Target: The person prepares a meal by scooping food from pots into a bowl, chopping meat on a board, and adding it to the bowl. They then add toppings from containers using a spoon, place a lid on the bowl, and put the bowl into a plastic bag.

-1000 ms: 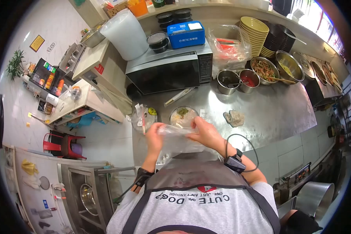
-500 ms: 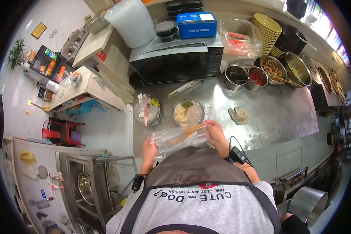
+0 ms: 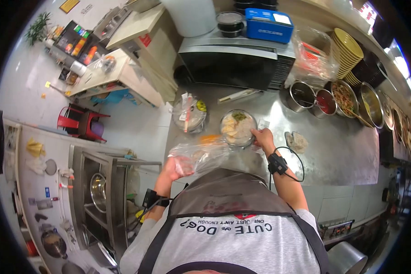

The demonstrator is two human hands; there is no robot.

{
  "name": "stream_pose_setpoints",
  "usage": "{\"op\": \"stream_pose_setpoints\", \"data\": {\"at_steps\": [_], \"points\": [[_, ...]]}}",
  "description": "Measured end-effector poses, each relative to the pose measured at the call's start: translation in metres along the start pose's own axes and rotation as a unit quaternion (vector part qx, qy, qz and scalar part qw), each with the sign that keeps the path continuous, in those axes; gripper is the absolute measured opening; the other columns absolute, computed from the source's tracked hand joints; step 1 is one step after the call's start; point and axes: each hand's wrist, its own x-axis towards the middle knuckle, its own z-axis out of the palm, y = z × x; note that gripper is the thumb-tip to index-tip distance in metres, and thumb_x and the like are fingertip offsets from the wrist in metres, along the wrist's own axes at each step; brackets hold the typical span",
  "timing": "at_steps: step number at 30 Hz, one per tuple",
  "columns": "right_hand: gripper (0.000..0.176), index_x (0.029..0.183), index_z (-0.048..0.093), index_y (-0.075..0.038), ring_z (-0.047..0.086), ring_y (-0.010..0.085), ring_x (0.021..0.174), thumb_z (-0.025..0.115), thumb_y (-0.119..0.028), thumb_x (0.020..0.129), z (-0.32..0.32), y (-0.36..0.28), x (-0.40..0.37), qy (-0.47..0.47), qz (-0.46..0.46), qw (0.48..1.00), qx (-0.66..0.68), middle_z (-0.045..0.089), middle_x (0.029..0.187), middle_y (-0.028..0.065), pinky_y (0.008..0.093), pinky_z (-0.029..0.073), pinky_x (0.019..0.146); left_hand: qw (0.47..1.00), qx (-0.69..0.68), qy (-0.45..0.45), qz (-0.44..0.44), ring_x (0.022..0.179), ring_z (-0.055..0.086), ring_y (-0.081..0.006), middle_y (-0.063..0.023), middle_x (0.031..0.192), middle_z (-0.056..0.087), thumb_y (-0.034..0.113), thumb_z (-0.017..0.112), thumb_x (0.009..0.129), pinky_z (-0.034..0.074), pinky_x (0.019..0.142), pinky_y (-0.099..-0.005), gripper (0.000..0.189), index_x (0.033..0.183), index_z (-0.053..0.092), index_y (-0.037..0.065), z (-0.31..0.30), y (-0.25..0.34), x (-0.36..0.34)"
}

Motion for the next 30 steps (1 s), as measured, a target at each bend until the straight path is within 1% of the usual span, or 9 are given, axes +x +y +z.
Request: {"op": "stream_pose_setpoints", "data": {"at_steps": [7,13,14,17,20,25,27,28,30], "points": [[0.034,0.095,0.055,0.001,0.061,0.0165,0.066,0.072,-0.026,0.085,0.024,-0.017,-0.016,-0.044,0.009,0.976,0.215,0.060,0.085,0.0091,0.0318,0.054,0.054,0.995,-0.088,-0.035,-0.016,0.103,0.057,-0.0562,-0.0309,0.115,0.056,0.089,0.024,0.078,0.053,0.080,-0.0612,0.106,0.132,0.037,-0.001,0.031,0.006,-0.014],[0.028,0.098,0.051,-0.005,0.065,0.0210,0.076,0.072,-0.018,0.085,0.002,-0.036,-0.029,0.139,-0.051,0.939,0.311,0.060,0.087,0.0095,0.0382,0.059,0.063,0.987,-0.111,-0.091,-0.065,0.105,0.055,-0.0563,-0.0285,0.118,0.053,0.091,0.024,0.075,0.049,0.086,-0.0643,0.114,0.139,0.032,-0.002,0.032,0.006,0.007],[0.043,0.112,0.043,-0.008,0.063,0.0215,0.081,0.074,-0.018,0.083,-0.008,-0.039,-0.031,0.124,-0.087,0.916,0.371,0.058,0.100,0.0113,0.0350,0.056,0.061,0.987,-0.118,-0.094,-0.064,0.108,0.052,-0.0573,-0.0297,0.123,0.049,0.092,0.024,0.074,0.046,0.089,-0.0649,0.115,0.141,0.031,-0.002,0.035,0.006,0.011],[0.039,0.115,0.043,-0.007,0.064,0.0257,0.088,0.070,-0.012,0.087,-0.038,-0.069,-0.063,0.145,-0.143,0.898,0.390,0.059,0.104,0.0137,0.0398,0.059,0.071,0.980,-0.147,-0.123,-0.057,0.112,0.049,-0.0581,-0.0321,0.128,0.046,0.089,0.026,0.077,0.043,0.095,-0.0639,0.113,0.139,0.033,-0.004,0.059,0.006,0.025],[0.036,0.118,0.048,-0.006,0.066,0.0311,0.096,0.067,-0.014,0.088,-0.059,-0.088,-0.094,0.059,-0.205,0.887,0.409,0.061,0.113,0.0139,0.0506,0.057,0.084,0.966,-0.169,-0.186,-0.064,0.114,0.048,-0.0570,-0.0336,0.127,0.048,0.086,0.032,0.080,0.040,0.100,-0.0617,0.107,0.135,0.038,-0.006,0.101,0.012,0.041],[0.038,0.124,0.051,0.000,0.066,0.0311,0.104,0.055,-0.022,0.094,-0.043,-0.082,-0.143,-0.107,0.029,0.925,0.363,0.063,0.117,0.0173,0.0468,0.058,0.087,0.956,-0.159,-0.221,-0.109,0.117,0.050,-0.0509,-0.0297,0.128,0.051,0.081,0.035,0.082,0.039,0.101,-0.0601,0.100,0.132,0.046,-0.005,0.160,0.021,0.052],[0.041,0.130,0.048,0.000,0.066,0.0323,0.100,0.051,-0.023,0.096,-0.019,-0.081,-0.153,-0.126,0.112,0.933,0.319,0.060,0.122,0.0185,0.0487,0.060,0.076,0.774,-0.309,-0.499,-0.238,0.120,0.051,-0.0453,-0.0236,0.130,0.054,0.077,0.035,0.085,0.039,0.102,-0.0587,0.091,0.134,0.050,0.002,0.153,0.017,0.070],[0.042,0.130,0.048,0.001,0.064,0.0329,0.104,0.052,-0.024,0.096,-0.008,-0.067,-0.146,-0.138,0.136,0.918,0.345,0.058,0.124,0.0189,0.0482,0.060,0.077,0.774,-0.305,-0.499,-0.244,0.120,0.051,-0.0453,-0.0236,0.130,0.054,0.077,0.035,0.085,0.039,0.102,-0.0587,0.091,0.134,0.050,0.002,0.160,0.016,0.062],[0.041,0.129,0.047,0.002,0.063,0.0321,0.107,0.053,-0.021,0.096,0.013,-0.038,-0.128,-0.142,0.148,0.899,0.387,0.057,0.125,0.0195,0.0469,0.060,0.077,0.956,-0.135,-0.247,-0.083,0.114,0.057,-0.0411,-0.0179,0.130,0.057,0.071,0.034,0.089,0.048,0.093,-0.0577,0.080,0.137,0.050,0.009,0.176,0.016,0.033]]}}
